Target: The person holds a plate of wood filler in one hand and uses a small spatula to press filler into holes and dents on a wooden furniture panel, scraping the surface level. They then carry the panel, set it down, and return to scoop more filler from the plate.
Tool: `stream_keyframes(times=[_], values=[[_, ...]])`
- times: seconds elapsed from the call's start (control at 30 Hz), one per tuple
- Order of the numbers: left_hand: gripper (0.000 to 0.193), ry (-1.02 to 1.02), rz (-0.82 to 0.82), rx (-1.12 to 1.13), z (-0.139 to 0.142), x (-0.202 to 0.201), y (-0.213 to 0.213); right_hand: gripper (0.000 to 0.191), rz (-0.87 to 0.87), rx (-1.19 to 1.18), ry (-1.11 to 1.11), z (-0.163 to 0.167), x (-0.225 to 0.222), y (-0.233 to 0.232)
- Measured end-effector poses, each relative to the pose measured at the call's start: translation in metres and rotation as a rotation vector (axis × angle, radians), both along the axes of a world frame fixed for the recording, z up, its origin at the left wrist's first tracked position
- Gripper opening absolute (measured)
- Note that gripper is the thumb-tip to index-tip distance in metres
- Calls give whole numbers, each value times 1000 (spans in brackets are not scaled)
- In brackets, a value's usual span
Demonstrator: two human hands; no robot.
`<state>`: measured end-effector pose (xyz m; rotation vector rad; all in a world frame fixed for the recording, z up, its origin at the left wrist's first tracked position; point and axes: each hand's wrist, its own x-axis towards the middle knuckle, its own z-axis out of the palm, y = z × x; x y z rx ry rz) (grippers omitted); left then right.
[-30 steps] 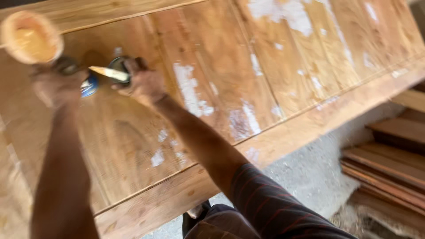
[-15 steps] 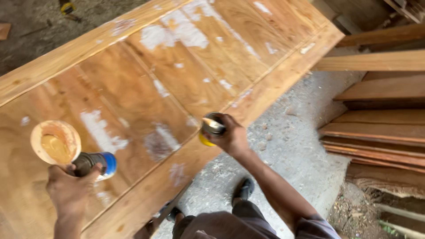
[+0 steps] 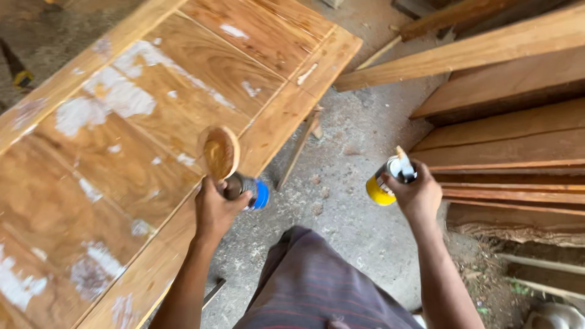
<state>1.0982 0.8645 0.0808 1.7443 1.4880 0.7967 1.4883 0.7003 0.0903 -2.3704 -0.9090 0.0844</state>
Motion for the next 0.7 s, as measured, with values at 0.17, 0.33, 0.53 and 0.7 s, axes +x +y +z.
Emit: stream_keyframes(times=[0.17, 0.33, 0.53, 0.7], values=[[62, -72, -168, 34, 0, 139, 64, 66, -71, -26, 62, -14, 114, 37], [65, -20, -226, 87, -25, 279, 160, 66, -83, -45, 85, -25, 242, 127], [64, -25, -281, 236, -21, 440, 274, 64, -66, -122, 105, -13, 383, 251], [65, -91, -267, 168, -18, 559, 358, 64, -32, -43, 127, -19, 499, 345]])
